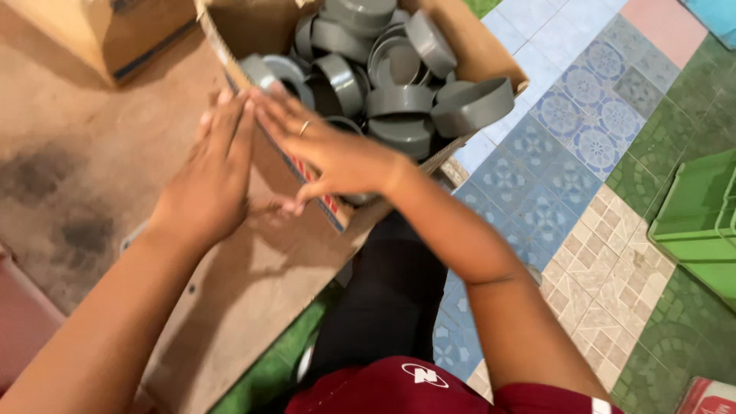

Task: The person wipes grey circular caps with a cloth and places them into cardboard boxes and a red crate.

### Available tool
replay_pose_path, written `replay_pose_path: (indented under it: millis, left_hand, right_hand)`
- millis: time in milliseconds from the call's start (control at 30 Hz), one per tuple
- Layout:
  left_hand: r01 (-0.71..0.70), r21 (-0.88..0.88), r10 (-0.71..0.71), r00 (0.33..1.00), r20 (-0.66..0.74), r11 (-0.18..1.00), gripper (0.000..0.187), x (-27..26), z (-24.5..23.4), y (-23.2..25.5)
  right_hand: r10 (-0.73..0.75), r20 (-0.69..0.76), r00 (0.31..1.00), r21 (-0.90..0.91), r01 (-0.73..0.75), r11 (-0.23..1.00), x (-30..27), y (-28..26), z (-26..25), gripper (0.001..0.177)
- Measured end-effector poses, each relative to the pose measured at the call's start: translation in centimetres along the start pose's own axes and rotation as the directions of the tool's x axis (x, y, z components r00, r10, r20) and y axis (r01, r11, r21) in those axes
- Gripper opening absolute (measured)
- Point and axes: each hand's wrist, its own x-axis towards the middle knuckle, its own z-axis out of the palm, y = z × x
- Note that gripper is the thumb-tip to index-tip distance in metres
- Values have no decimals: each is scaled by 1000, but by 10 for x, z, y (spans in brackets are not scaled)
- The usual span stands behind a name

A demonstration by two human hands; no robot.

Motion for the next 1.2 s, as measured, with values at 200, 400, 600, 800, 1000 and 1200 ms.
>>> replay_pose_path:
  millis: [200,400,600,800,1000,1200]
  left_hand:
    - [-127,14,128,987,-102,992,119,133,40,-24]
    - [-116,65,120,990,-71,991,117,258,83,-55]
    - [27,13,-28,997,75,1000,116,318,96,-83]
    - [126,197,-173,955,241,972,121,329,127,-110]
    - [189,157,-230,922,311,969,124,324,131,-106]
    - [202,107,-226,926,302,973,125,321,127,-102]
  right_hand:
    - [61,-114,992,-99,-72,992,-27,88,-75,101]
    - [365,-70,928,-271,-370,889,-33,180,-135,107]
    - [286,-167,944,-288,-324,901,-19,275,-141,119]
    - [395,13,919,-124,-390,912,-7,307,-120,124]
    - [444,3,896,-7,-444,896,-9,319,-106,132]
    - [375,-45,926,36,-373,927,-14,340,-99,142]
